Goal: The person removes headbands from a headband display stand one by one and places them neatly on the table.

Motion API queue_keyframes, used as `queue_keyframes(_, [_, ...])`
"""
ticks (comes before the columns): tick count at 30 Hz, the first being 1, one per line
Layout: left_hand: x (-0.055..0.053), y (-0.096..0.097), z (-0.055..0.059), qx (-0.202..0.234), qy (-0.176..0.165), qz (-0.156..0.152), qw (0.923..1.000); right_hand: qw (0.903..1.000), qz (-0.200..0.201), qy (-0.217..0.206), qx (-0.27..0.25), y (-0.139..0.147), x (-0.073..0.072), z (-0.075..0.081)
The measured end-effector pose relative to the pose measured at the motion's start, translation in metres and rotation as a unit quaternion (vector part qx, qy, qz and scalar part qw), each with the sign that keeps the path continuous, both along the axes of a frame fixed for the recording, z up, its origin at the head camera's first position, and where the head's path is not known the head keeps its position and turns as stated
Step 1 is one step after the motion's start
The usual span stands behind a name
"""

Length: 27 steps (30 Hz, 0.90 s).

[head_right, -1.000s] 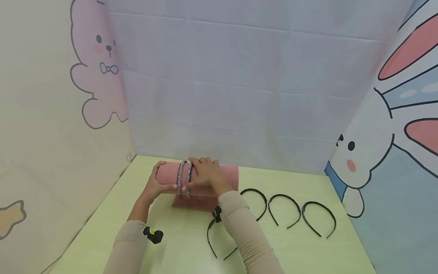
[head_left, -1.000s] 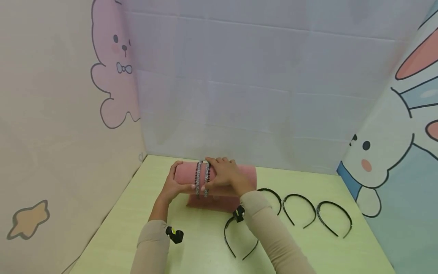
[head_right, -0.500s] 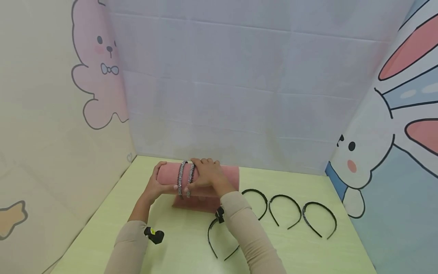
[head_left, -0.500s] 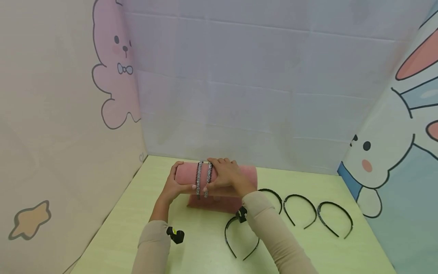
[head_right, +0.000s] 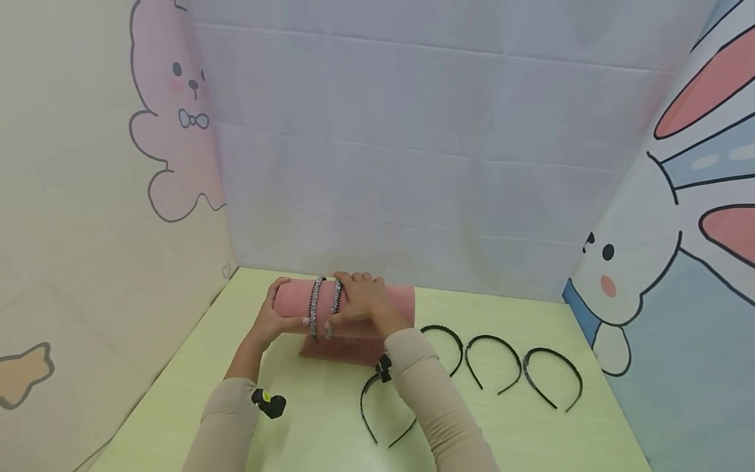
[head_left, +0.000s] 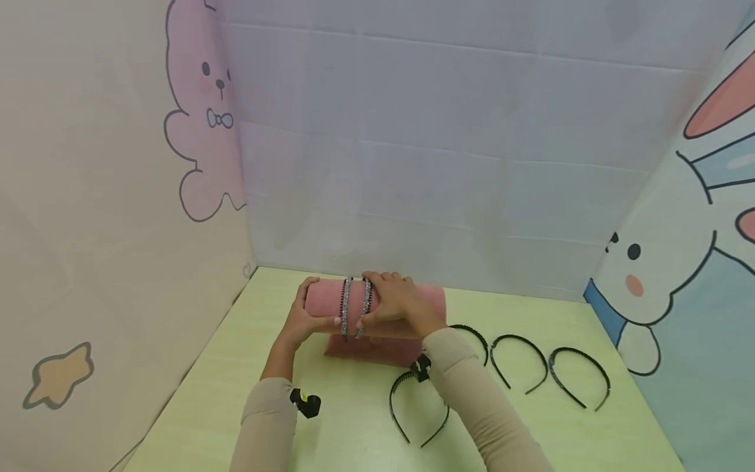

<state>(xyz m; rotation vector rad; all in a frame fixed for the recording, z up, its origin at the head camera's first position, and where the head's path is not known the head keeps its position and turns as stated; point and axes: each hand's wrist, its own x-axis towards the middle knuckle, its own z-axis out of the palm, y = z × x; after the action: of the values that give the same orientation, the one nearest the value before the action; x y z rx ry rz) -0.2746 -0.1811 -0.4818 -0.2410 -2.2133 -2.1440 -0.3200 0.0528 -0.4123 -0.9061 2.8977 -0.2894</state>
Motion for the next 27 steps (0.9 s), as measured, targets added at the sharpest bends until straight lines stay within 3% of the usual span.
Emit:
queue_keyframes(6, [-0.009,-0.003,-0.017,0.001,-0.006,0.007,1.0,1.0,0.002,-0.006,-0.004,0.004,0.0,0.0])
queue_keyframes(15, [-0.012,-0.003,-0.017,-0.004,0.013,0.011,0.9998,0.9998,-0.005,-0.012,-0.013,0.009,-0.001,0.003])
queue_keyframes(27, [-0.011,-0.004,-0.017,-0.008,0.004,0.018,0.9998,0.9994,-0.011,-0.01,-0.031,0.021,-0.001,0.001])
